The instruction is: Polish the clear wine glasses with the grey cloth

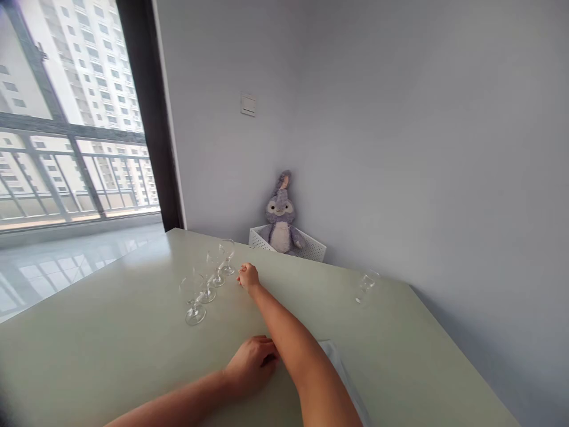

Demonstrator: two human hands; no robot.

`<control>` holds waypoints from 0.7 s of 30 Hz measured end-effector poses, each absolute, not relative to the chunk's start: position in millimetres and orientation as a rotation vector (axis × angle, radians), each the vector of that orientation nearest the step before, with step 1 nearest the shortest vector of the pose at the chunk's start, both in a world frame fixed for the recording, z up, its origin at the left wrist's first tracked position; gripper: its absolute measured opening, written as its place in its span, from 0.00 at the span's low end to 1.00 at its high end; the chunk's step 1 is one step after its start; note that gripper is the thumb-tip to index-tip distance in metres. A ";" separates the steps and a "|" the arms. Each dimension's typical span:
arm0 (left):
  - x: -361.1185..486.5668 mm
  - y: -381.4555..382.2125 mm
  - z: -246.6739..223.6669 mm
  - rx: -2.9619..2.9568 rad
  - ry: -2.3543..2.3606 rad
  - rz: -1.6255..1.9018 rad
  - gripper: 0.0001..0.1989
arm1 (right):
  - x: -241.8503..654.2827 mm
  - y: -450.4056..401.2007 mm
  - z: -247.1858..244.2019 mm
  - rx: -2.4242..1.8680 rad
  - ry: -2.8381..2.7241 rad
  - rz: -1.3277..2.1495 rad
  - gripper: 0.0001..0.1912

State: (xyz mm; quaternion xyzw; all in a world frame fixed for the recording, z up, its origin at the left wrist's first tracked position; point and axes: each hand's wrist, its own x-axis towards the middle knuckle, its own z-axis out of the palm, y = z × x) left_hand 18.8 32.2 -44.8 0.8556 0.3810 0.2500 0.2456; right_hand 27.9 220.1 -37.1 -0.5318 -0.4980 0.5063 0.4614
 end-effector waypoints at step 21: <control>19.2 31.9 -32.0 2.349 1.108 0.531 0.08 | 346.5 153.0 -56.8 -1.586 -0.422 0.464 0.23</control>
